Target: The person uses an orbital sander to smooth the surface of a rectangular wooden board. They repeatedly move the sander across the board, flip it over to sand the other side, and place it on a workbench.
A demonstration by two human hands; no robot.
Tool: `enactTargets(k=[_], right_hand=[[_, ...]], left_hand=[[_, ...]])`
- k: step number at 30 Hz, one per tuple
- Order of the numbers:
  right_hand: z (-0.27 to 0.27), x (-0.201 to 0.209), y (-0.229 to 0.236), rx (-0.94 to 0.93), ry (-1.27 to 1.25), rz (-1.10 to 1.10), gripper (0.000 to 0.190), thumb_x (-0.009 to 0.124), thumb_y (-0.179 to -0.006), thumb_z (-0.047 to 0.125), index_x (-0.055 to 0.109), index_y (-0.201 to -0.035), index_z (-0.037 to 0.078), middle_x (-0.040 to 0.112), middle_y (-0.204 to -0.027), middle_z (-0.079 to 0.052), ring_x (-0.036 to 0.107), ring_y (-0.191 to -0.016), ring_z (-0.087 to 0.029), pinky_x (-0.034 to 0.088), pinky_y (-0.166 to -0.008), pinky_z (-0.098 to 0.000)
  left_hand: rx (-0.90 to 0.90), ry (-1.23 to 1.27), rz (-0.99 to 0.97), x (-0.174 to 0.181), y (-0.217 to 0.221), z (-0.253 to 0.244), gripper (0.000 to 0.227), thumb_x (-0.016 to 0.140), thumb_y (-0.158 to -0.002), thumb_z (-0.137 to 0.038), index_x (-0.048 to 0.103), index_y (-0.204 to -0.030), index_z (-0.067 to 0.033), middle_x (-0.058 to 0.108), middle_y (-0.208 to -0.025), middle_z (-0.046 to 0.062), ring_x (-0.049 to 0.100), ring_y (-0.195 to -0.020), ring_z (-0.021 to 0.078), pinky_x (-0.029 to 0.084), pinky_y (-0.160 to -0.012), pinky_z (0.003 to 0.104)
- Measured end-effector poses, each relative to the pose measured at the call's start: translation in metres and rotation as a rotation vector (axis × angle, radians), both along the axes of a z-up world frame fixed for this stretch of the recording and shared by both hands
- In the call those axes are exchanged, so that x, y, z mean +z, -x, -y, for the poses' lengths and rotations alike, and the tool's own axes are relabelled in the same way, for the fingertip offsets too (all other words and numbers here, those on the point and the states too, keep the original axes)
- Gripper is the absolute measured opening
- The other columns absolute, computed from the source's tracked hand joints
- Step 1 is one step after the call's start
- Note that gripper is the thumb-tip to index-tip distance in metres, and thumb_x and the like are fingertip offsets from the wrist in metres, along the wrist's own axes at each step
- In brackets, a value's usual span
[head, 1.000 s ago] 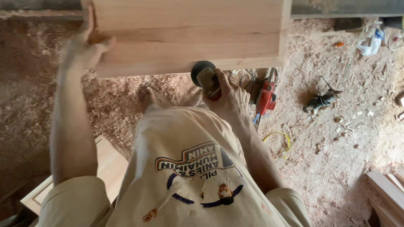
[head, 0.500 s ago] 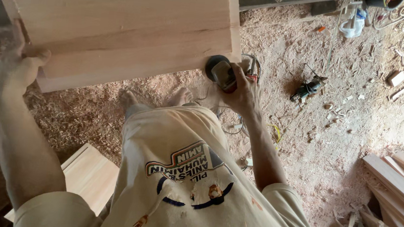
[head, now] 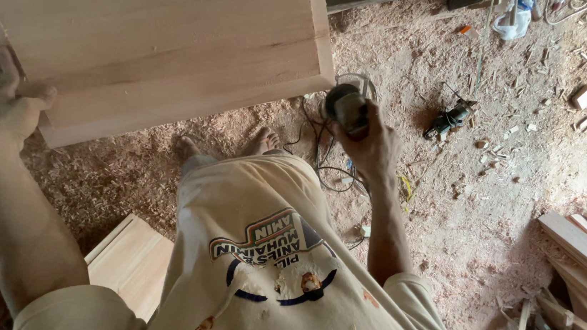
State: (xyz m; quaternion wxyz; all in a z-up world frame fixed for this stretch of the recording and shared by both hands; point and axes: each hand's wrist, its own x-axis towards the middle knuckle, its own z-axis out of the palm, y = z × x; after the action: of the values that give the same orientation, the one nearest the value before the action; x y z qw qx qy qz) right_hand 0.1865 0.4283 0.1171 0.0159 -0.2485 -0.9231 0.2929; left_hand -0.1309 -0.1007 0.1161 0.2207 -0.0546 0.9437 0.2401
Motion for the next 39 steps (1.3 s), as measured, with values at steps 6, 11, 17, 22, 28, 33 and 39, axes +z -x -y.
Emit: enactTargets(k=[6, 11, 17, 22, 28, 33, 39], right_hand=[[0.056, 0.000, 0.036, 0.121, 0.068, 0.114, 0.067, 0.076, -0.087, 0.035, 0.049, -0.143, 0.009, 0.076, -0.089, -0.017, 0.072, -0.056, -0.024, 0.062, -0.049, -0.0362], [0.066, -0.008, 0.046, 0.281, 0.040, -0.181, 0.070, 0.078, -0.085, 0.033, 0.051, -0.144, 0.008, 0.074, -0.085, -0.013, 0.071, -0.060, -0.023, 0.062, -0.055, -0.0349], [0.028, -0.018, 0.035, 0.168, -0.042, 0.055, 0.059, 0.076, -0.087, 0.034, 0.057, -0.140, 0.015, 0.075, -0.084, -0.011, 0.068, -0.049, -0.020, 0.056, -0.040, -0.0347], [-0.001, -0.020, 0.023, -0.001, -0.061, 0.064, 0.068, 0.083, -0.086, 0.050, 0.057, -0.137, 0.013, 0.076, -0.087, -0.013, 0.068, -0.049, -0.019, 0.058, -0.044, -0.0353], [-0.008, -0.010, 0.002, -0.070, -0.049, -0.007, 0.066, 0.082, -0.086, 0.045, 0.058, -0.138, 0.012, 0.079, -0.091, -0.014, 0.074, -0.059, -0.024, 0.064, -0.057, -0.0375], [0.016, -0.011, 0.015, -0.050, -0.017, -0.014, 0.068, 0.083, -0.082, 0.045, 0.058, -0.138, 0.014, 0.078, -0.087, -0.015, 0.074, -0.057, -0.027, 0.063, -0.055, -0.0392], [0.041, -0.012, 0.040, 0.155, -0.039, -0.053, 0.060, 0.079, -0.083, 0.037, 0.058, -0.134, 0.014, 0.076, -0.087, -0.011, 0.074, -0.059, -0.024, 0.062, -0.054, -0.0379]], left_hand=[[0.132, 0.049, 0.159, 0.031, -0.009, -0.021, 0.091, 0.062, -0.101, -0.021, 0.006, -0.173, -0.0327, 0.060, -0.153, 0.009, 0.058, -0.138, 0.0275, 0.034, -0.124, 0.051], [0.033, -0.029, -0.002, 0.021, -0.012, -0.016, 0.092, 0.069, -0.103, -0.024, 0.008, -0.172, -0.0253, 0.045, -0.161, 0.017, 0.046, -0.144, 0.0341, 0.033, -0.118, 0.054], [0.082, -0.044, 0.087, 0.001, -0.002, 0.002, 0.096, 0.070, -0.102, -0.026, 0.008, -0.174, -0.0254, 0.050, -0.161, 0.014, 0.046, -0.148, 0.0329, 0.032, -0.123, 0.051], [0.060, -0.085, 0.067, -0.004, -0.002, 0.005, 0.094, 0.070, -0.103, -0.026, 0.007, -0.174, -0.0205, 0.053, -0.161, 0.016, 0.048, -0.150, 0.0321, 0.033, -0.126, 0.050], [0.080, -0.055, 0.095, 0.003, -0.002, 0.001, 0.094, 0.069, -0.102, -0.026, 0.009, -0.174, -0.0240, 0.045, -0.166, 0.014, 0.042, -0.151, 0.0320, 0.030, -0.124, 0.052], [0.059, -0.122, 0.103, 0.022, -0.006, -0.009, 0.096, 0.068, -0.099, -0.030, 0.008, -0.174, -0.0222, 0.045, -0.165, 0.016, 0.045, -0.152, 0.0329, 0.033, -0.127, 0.050], [0.068, 0.027, 0.126, 0.040, -0.010, -0.021, 0.090, 0.066, -0.100, -0.038, 0.009, -0.169, -0.0304, 0.032, -0.167, 0.012, 0.035, -0.147, 0.0390, 0.022, -0.116, 0.072]])
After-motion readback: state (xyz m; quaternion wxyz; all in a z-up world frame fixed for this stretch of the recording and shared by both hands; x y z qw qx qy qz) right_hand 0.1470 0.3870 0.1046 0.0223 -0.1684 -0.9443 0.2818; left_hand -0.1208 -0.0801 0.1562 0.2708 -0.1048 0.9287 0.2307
